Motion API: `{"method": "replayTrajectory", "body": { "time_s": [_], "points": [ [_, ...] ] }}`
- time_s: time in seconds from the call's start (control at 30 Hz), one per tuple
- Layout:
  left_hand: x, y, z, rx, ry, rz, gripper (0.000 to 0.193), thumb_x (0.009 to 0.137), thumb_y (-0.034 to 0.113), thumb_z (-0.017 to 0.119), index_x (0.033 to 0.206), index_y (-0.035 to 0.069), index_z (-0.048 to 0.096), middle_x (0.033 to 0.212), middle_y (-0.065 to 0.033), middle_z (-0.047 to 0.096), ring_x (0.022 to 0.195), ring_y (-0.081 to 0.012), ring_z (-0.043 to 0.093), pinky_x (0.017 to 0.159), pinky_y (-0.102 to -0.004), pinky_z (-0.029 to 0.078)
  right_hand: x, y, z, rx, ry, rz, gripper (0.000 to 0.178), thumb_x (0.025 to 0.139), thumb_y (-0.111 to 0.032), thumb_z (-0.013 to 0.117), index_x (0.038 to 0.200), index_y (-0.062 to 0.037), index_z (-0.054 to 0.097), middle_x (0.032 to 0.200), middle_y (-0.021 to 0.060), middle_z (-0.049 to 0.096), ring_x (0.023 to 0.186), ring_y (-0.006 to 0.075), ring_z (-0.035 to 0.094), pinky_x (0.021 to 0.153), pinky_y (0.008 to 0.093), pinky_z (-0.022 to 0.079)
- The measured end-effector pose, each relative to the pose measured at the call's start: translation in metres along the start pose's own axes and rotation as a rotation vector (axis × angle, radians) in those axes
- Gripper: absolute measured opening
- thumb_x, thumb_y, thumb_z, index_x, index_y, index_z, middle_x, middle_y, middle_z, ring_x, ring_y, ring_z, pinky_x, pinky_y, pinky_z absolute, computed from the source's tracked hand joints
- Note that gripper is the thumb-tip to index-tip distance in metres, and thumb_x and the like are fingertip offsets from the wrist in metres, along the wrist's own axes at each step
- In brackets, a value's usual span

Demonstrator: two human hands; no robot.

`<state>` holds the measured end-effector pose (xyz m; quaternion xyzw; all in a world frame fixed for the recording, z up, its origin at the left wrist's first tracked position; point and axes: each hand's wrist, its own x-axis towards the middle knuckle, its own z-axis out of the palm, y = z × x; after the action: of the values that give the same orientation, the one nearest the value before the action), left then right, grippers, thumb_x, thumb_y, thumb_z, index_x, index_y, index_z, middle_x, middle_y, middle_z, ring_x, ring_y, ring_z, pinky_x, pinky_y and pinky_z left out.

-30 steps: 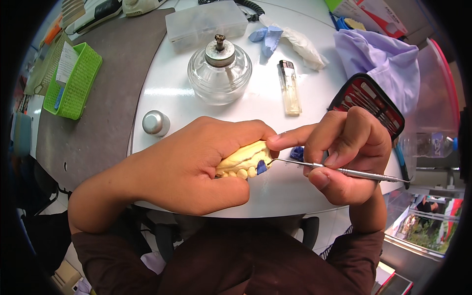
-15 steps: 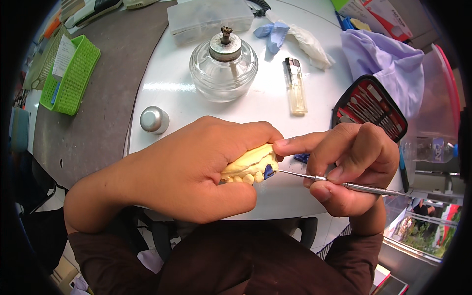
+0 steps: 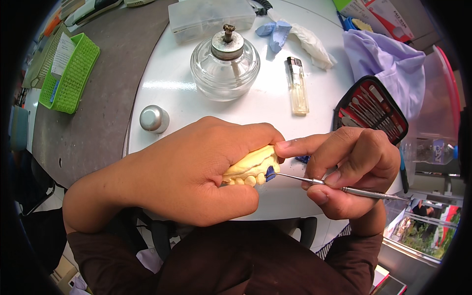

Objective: The person applies blue wax to a dental model using a metal tool. They heat the tool over an alcohol lamp and carefully carve and shape the wax on the teeth of the yellow prosthetic model.

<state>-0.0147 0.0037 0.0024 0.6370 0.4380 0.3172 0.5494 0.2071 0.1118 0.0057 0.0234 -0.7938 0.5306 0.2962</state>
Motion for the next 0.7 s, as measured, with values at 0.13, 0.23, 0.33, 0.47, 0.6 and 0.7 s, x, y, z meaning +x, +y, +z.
{"method": "replayTrajectory", "body": {
  "time_s": [0.13,0.23,0.33,0.47,0.6,0.7],
  "points": [
    [0.0000,0.0000,0.0001,0.004,-0.003,0.001,0.047,0.071,0.004,0.057,0.118,0.000,0.061,0.081,-0.0056,0.065,0.065,-0.0126,0.059,0.058,-0.0270,0.044,-0.0013,-0.0017,0.0007,-0.012,0.012,0.024,0.030,0.077,0.006,0.073,0.080,-0.0047,0.046,0.070,0.0146,0.062,0.082,0.0317,0.074,0.087,0.0497,0.061],
    [0.0002,-0.0009,0.0006,-0.002,0.001,0.017,0.047,0.071,0.004,0.056,0.118,0.000,0.061,0.081,-0.0053,0.065,0.065,-0.0124,0.059,0.058,-0.0268,0.044,-0.0016,-0.0016,0.0008,-0.011,0.015,0.023,0.030,0.078,0.006,0.073,0.080,-0.0047,0.045,0.070,0.0145,0.062,0.082,0.0312,0.074,0.087,0.0500,0.061],
    [-0.0001,0.0000,0.0009,0.002,0.002,0.020,0.047,0.071,0.003,0.056,0.118,0.000,0.061,0.081,-0.0048,0.065,0.065,-0.0118,0.058,0.058,-0.0266,0.044,-0.0008,-0.0005,0.0006,-0.003,0.014,0.008,0.030,0.078,0.006,0.073,0.080,-0.0045,0.045,0.070,0.0146,0.062,0.080,0.0302,0.074,0.087,0.0509,0.061],
    [-0.0001,0.0028,-0.0008,-0.013,-0.024,-0.016,0.047,0.072,0.002,0.055,0.118,-0.001,0.060,0.081,-0.0046,0.065,0.065,-0.0108,0.057,0.058,-0.0263,0.043,-0.0006,0.0008,0.0019,0.017,0.029,-0.002,0.030,0.078,0.006,0.074,0.082,-0.0040,0.046,0.072,0.0152,0.062,0.079,0.0298,0.073,0.088,0.0519,0.061],
    [0.0004,-0.0004,-0.0001,-0.045,-0.027,0.026,0.047,0.072,0.001,0.055,0.119,-0.002,0.059,0.083,-0.0051,0.065,0.068,-0.0105,0.058,0.059,-0.0261,0.043,-0.0038,0.0006,0.0035,0.063,0.062,0.014,0.030,0.079,0.005,0.075,0.085,-0.0033,0.046,0.074,0.0157,0.062,0.083,0.0335,0.074,0.088,0.0516,0.060],
    [0.0001,0.0030,-0.0013,-0.064,-0.045,0.002,0.047,0.072,0.001,0.055,0.119,-0.002,0.058,0.086,-0.0058,0.066,0.070,-0.0109,0.059,0.061,-0.0260,0.044,-0.0045,-0.0003,0.0026,0.070,0.051,0.015,0.031,0.079,0.005,0.075,0.087,-0.0030,0.047,0.076,0.0163,0.062,0.089,0.0383,0.073,0.088,0.0507,0.061]
  ]
}}
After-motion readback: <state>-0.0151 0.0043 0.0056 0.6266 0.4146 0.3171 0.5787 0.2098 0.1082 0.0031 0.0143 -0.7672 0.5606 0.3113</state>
